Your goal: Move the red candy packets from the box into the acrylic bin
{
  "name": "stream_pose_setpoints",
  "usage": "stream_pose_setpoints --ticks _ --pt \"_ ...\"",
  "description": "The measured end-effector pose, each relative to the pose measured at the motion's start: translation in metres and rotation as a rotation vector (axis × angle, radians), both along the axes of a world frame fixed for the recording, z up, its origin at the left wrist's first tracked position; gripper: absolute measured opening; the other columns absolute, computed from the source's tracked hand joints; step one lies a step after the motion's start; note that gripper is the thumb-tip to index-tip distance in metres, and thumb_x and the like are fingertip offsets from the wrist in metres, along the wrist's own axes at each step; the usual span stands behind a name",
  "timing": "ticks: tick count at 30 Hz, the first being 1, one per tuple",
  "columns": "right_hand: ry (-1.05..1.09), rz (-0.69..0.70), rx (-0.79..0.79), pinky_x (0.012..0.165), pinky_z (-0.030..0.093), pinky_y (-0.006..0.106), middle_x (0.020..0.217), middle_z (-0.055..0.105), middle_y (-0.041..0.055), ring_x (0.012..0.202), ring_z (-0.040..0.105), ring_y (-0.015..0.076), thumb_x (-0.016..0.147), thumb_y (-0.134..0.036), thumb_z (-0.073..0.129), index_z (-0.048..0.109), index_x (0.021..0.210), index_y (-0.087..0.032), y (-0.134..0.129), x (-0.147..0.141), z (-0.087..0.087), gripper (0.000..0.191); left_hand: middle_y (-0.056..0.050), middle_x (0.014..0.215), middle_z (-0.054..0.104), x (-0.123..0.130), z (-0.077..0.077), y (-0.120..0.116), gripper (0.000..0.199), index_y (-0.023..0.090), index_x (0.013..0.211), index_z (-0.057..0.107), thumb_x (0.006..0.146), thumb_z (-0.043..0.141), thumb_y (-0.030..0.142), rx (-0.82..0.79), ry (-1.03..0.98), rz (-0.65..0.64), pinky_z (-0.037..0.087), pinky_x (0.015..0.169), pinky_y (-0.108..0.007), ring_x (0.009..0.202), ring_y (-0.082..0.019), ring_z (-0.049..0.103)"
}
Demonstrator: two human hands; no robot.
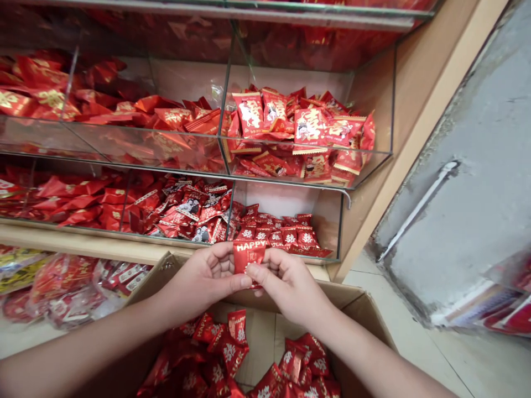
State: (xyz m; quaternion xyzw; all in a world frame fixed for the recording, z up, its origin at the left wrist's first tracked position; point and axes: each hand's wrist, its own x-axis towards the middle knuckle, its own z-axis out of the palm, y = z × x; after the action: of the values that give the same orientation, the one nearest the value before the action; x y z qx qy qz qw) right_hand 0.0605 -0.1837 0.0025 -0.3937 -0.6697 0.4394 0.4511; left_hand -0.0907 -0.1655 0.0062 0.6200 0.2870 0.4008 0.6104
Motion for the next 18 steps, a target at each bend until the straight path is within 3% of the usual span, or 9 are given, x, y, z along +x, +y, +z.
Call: stream_pose_setpoints --ticks 5,7,9,10,12,13,16,18 --pt "-0.169 0.014 0.04 0.058 0.045 0.023 0.068 0.056 0.0003 0.061 0.051 0.0105 0.08 -0.037 0.049 0.055 0.077 -0.016 0.007 0.015 0.01 0.022 -0.004 0.09 0.059 -0.005 -0.004 0.0 0.05 0.017 0.113 0.041 0.068 0.063 0.021 0.084 0.093 0.105 0.047 0.071 -0.027 0.076 -0.011 0.057" --pt "-0.32 -0.119 0.082 0.059 0.045 0.024 0.073 0.058 0.0018 0.064 0.052 0.012 0.079 -0.041 0.047 0.056 0.082 -0.016 0.024 0.027 0.016 0.027 -0.006 0.095 0.057 -0.008 0.003 0.005 0.042 0.016 0.113 0.043 0.074 0.055 0.023 0.235 0.22 0.167 0.047 0.073 -0.029 0.08 -0.013 0.057" --pt "-0.594 -0.324 0.12 0.06 0.043 0.024 0.076 0.061 0.0022 0.068 0.054 0.0135 0.08 -0.043 0.046 0.057 0.084 -0.016 0.051 0.038 0.022 0.03 -0.009 0.107 0.054 -0.006 0.015 0.015 0.032 0.015 0.111 0.047 0.079 0.046 0.02 0.47 0.428 0.202 0.042 0.085 -0.031 0.095 -0.016 0.053" --pt "-0.761 -0.429 0.112 0.061 0.042 0.024 0.076 0.061 0.002 0.07 0.055 0.0142 0.08 -0.043 0.045 0.057 0.082 -0.016 0.067 0.042 0.024 0.03 -0.008 0.113 0.052 -0.002 0.021 0.023 0.031 0.015 0.111 0.049 0.08 0.043 0.017 0.609 0.576 0.197 0.037 0.092 -0.031 0.103 -0.017 0.049" --pt "-0.882 -0.52 0.085 0.063 0.042 0.025 0.078 0.062 0.0046 0.074 0.057 0.0164 0.08 -0.042 0.045 0.058 0.082 -0.014 0.101 0.047 0.027 0.031 -0.008 0.12 0.049 0.014 0.033 0.042 0.033 0.015 0.114 0.049 0.082 0.039 0.015 0.781 0.909 0.148 0.031 0.098 -0.03 0.112 -0.017 0.043" --pt "-0.92 -0.548 0.06 0.062 0.042 0.026 0.078 0.062 0.0059 0.074 0.057 0.0173 0.08 -0.042 0.045 0.059 0.08 -0.013 0.117 0.047 0.027 0.032 -0.008 0.12 0.049 0.024 0.036 0.053 0.032 0.015 0.112 0.05 0.082 0.04 0.016 0.794 1.115 0.107 0.033 0.096 -0.028 0.111 -0.017 0.044" --pt "-1.027 -0.589 -0.05 0.061 0.045 0.028 0.076 0.062 0.0055 0.07 0.058 0.0156 0.079 -0.039 0.051 0.059 0.081 -0.01 0.156 0.041 0.024 0.029 -0.017 0.113 0.051 0.056 0.034 0.09 0.03 0.006 0.103 0.055 0.076 0.054 0.019 0.702 1.321 0.13 0.037 0.091 -0.037 0.107 -0.026 0.047" --pt "-1.078 -0.601 -0.102 0.062 0.047 0.029 0.08 0.061 0.0034 0.069 0.058 0.0128 0.081 -0.037 0.05 0.058 0.086 -0.011 0.173 0.035 0.019 0.027 -0.012 0.115 0.05 0.069 0.025 0.11 0.031 0.012 0.108 0.051 0.08 0.052 0.026 0.637 1.411 0.143 0.04 0.087 -0.043 0.104 -0.023 0.048"
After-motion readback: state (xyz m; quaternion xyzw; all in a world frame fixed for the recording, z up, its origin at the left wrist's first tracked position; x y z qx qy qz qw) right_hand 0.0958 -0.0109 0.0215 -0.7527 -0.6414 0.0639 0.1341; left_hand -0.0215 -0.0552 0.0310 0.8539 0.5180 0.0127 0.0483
